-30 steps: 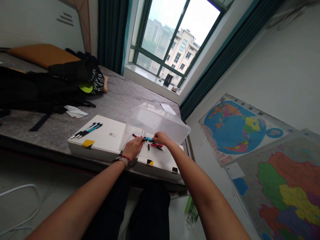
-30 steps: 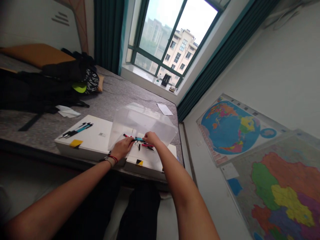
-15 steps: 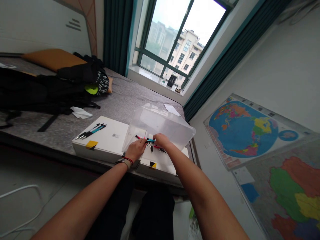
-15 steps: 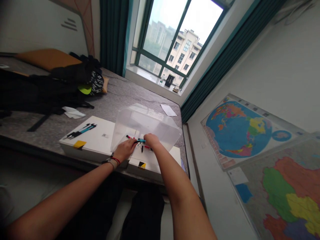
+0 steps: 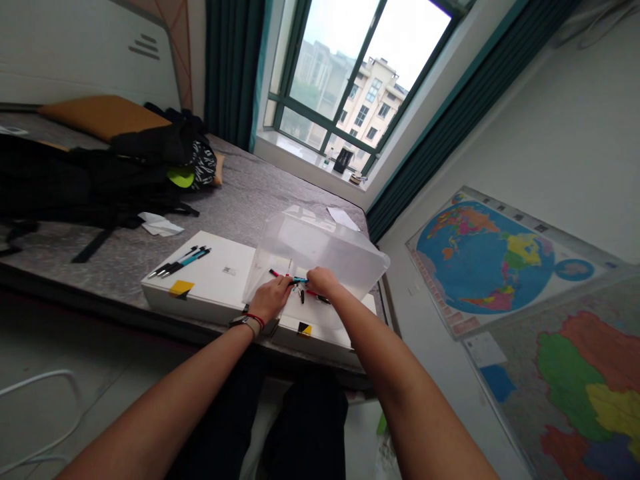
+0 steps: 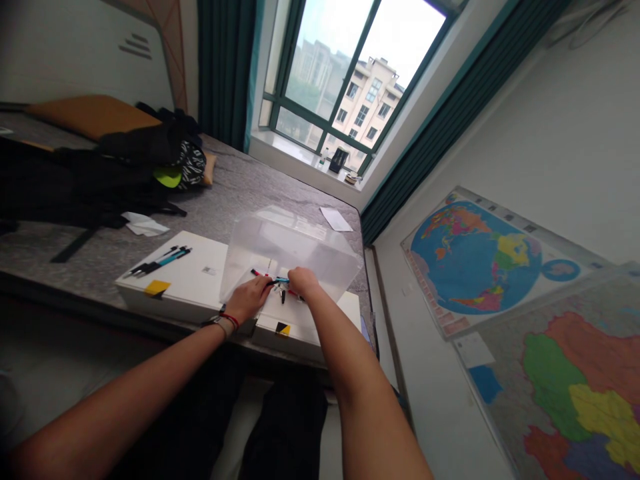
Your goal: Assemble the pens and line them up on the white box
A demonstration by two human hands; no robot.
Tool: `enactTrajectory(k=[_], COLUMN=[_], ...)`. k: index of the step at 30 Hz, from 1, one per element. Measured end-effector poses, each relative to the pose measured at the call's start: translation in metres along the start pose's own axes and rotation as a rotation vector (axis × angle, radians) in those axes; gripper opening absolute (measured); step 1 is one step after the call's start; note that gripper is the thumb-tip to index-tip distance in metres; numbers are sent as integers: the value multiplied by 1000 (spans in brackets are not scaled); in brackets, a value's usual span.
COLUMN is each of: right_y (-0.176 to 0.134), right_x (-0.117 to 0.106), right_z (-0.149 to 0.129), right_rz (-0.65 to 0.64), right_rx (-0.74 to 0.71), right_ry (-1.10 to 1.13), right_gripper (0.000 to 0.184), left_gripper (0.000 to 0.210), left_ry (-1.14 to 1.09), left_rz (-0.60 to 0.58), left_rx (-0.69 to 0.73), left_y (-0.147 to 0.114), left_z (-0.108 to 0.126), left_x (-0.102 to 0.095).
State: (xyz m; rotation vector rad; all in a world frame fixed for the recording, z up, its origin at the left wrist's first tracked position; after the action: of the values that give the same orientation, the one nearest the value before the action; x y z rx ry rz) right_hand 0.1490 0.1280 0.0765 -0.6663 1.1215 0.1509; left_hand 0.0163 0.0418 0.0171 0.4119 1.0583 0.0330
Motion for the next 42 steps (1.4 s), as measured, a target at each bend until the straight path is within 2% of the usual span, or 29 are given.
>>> enactTrajectory(k=[10, 22, 36, 42], right_y=[-21, -12, -11, -12], right_x=[-41, -23, -32, -29], right_z=[23, 12, 13, 12], right_rz=[30, -42, -105, -187], right_rx=[-12, -19, -19, -56], right_ry=[-74, -98, -108, -51], right_gripper=[28, 27, 28, 26], left_gripper=[25, 28, 29, 28], left_ry=[-20, -15, -18, -9], left_rz=[34, 14, 20, 17], left_rx=[-7, -22, -22, -17], left_y=[0, 1, 0, -1], left_z=[-1, 0, 2, 2], left_x=[1, 1, -2, -1])
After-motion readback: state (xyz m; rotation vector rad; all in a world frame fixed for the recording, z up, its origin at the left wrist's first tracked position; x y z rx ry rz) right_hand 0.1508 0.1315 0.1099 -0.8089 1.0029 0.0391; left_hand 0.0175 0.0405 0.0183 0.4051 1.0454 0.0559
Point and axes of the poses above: each hand's wrist, its own y-axis towards the middle knuckle, its own x-axis out of the palm, z = x × y, the point moved 4 cm from there along y, towards the middle knuckle, and after that the axes turned 10 degrees about -z, right-handed, at the moved point
